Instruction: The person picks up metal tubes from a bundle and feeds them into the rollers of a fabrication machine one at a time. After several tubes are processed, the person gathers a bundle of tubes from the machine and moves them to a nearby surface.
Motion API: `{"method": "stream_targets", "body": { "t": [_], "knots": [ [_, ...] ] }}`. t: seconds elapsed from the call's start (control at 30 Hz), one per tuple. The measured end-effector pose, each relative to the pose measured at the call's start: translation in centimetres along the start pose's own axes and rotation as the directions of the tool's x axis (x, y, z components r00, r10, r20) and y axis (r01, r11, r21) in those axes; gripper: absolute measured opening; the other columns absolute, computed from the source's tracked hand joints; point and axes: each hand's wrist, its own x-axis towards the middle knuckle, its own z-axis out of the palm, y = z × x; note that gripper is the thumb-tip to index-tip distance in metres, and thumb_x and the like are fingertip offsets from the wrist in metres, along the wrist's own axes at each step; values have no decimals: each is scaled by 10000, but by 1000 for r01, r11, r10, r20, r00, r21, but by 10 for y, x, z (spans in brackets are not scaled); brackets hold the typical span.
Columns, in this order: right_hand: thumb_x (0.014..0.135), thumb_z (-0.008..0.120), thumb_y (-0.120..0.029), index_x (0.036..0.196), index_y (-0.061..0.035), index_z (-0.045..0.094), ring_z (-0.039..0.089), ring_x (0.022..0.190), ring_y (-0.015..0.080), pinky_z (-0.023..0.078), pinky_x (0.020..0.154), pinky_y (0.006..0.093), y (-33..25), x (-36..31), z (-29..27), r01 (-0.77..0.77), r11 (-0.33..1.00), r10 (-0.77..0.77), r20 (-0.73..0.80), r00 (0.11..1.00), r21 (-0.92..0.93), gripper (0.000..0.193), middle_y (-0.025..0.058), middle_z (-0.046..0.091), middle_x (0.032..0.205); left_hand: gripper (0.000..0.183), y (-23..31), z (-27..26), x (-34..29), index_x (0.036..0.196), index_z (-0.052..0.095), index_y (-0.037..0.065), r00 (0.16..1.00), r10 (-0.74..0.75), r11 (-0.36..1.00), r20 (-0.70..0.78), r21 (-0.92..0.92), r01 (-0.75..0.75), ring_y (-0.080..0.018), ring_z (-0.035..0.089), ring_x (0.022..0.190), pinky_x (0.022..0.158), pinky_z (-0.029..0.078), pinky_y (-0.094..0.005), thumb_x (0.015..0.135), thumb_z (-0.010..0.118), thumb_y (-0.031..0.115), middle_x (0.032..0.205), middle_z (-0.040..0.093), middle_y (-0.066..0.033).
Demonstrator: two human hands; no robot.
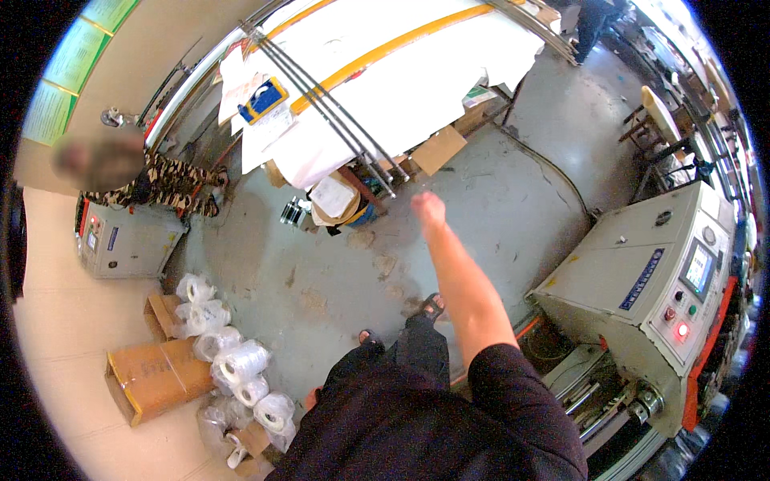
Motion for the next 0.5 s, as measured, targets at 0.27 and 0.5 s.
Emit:
{"method": "stream_targets", "body": {
  "t": [0.27,0.5],
  "knots": [
    [836,880,-98,1193,10,705,670,720,177,539,639,313,120,-235,-175,-438,847,361,-279,890,-301,411,88,724,860,387,54,31,95,1180,791,29,972,-207,971,114,149,189,-229,768,971,900,572,-368,985,717,355,1043,818,-137],
    [951,752,-165,1100,9,743,664,629,176,543,546,370,173,-310,-326,-593,761,462,-422,780,-264,230,84,737,834,336,124,53,194,1127,799,73,965,-195,970,177,182,163,-228,775,988,891,582,-376,977,733,367,1048,820,-113]
  ]
}}
